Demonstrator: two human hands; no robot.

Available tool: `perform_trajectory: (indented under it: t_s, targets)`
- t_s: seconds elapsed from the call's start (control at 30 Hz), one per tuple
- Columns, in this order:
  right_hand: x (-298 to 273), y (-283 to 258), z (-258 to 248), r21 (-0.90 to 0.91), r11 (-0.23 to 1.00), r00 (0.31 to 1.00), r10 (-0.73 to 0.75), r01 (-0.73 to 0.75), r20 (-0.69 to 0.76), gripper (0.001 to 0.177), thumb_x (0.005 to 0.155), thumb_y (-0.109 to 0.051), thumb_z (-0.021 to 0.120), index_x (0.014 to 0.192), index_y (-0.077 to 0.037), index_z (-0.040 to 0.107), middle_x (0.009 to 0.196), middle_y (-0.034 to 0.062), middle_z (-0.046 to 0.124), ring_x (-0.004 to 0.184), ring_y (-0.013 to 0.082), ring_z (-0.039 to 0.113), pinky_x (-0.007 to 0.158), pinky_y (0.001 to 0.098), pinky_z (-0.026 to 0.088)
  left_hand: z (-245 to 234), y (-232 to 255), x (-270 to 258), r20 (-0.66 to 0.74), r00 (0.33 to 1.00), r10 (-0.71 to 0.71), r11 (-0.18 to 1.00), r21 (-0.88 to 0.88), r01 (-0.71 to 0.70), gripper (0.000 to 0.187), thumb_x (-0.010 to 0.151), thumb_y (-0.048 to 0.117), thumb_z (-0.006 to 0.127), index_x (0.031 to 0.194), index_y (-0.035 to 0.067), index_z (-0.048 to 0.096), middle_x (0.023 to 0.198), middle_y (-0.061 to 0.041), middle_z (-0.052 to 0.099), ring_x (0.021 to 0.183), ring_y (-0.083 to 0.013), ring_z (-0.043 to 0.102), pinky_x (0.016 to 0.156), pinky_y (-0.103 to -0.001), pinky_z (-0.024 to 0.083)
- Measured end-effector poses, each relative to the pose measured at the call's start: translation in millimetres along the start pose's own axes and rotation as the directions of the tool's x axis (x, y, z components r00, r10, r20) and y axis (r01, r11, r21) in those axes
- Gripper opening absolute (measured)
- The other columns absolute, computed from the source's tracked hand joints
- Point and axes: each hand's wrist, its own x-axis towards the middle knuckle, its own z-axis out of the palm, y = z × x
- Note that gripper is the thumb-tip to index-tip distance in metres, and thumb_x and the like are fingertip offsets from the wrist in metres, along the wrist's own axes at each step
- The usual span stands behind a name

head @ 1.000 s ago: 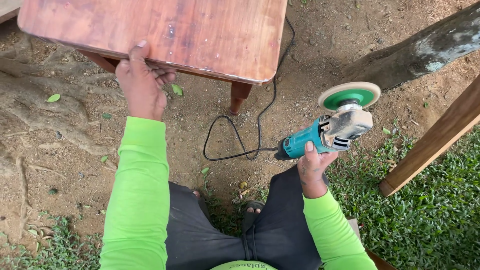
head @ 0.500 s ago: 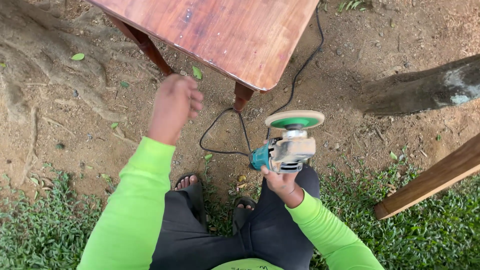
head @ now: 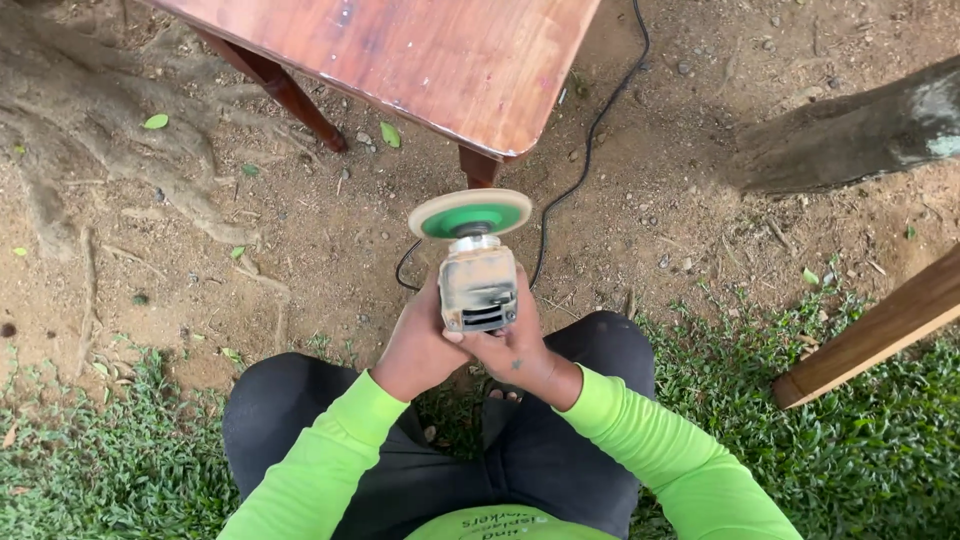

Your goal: Sanding the top surface of a wooden table using an angle grinder.

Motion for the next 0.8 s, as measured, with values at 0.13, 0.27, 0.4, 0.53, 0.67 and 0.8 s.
perform_trajectory:
  t_s: [0.13,0.27,0.4,0.53,0.67,0.8]
  targets:
    - [4.0,-15.7,13.9,0.038,0.997,0.995,0.074,-0.071,-0.069,0.079,0.091,-0.015,0.082,0.151,0.0,0.033,0.139,0.0115,0.057,0.127,0.0192,0.059,0.111,0.0352,0.05,-2.5,-8.0,-3.5,-0.019,0.998,-0.063,0.997,0.037,0.063,0.072,0.076,0.017,0.086,0.136,0.005,0.049,0.116,-0.011,0.075,0.106,-0.0217,0.076,0.09,-0.034,0.059]
    - [8.2,-7.6,18.9,-0.226,0.974,0.992,-0.042,0.013,-0.123,0.08,0.081,-0.017,0.088,0.145,0.001,0.043,0.136,0.0128,0.054,0.126,0.0207,0.055,0.11,0.0368,0.047,-7.7,-28.9,-5.7,-0.058,0.997,0.056,0.998,0.036,-0.054,0.069,0.077,0.014,0.085,0.134,0.003,0.049,0.118,-0.013,0.072,0.108,-0.0215,0.073,0.092,-0.035,0.057]
    - [5.9,-0.4,29.4,-0.278,0.959,0.984,-0.095,0.05,-0.151,0.073,0.083,-0.017,0.089,0.143,0.004,0.053,0.144,0.0134,0.043,0.137,0.0218,0.047,0.116,0.0368,0.044,-12.5,-37.6,-11.8,-0.125,0.989,0.084,0.995,0.058,-0.077,0.061,0.082,0.009,0.082,0.135,0.003,0.053,0.119,-0.011,0.072,0.109,-0.0185,0.072,0.093,-0.034,0.058]
    - [16.2,-6.7,32.6,-0.195,0.981,0.988,-0.033,0.003,-0.149,0.074,0.083,-0.018,0.088,0.144,0.004,0.053,0.144,0.0128,0.051,0.133,0.021,0.056,0.114,0.0347,0.046,-18.9,-43.5,-2.5,-0.095,0.995,0.027,0.997,-0.072,-0.034,0.062,0.08,0.007,0.081,0.134,0.003,0.052,0.119,-0.008,0.071,0.108,-0.0159,0.07,0.092,-0.032,0.058]
    - [24.3,-7.2,33.7,-0.109,0.994,0.994,0.02,-0.032,-0.11,0.069,0.088,-0.018,0.086,0.144,0.003,0.053,0.143,0.0115,0.056,0.132,0.0186,0.058,0.115,0.0335,0.047,-26.6,-35.2,3.0,-0.117,0.992,0.039,0.999,-0.015,-0.041,0.063,0.077,0.003,0.08,0.135,0.003,0.053,0.116,-0.008,0.071,0.104,-0.0152,0.07,0.089,-0.031,0.059]
    - [25.7,-2.5,29.3,-0.259,0.964,0.996,0.028,-0.051,-0.089,0.064,0.083,-0.018,0.088,0.136,0.004,0.06,0.132,0.0116,0.066,0.125,0.0174,0.063,0.109,0.0343,0.05,-29.3,-55.1,1.2,-0.099,0.994,0.045,0.999,0.015,-0.043,0.065,0.078,0.002,0.08,0.137,0.003,0.052,0.119,-0.008,0.071,0.108,-0.0151,0.07,0.092,-0.031,0.058]
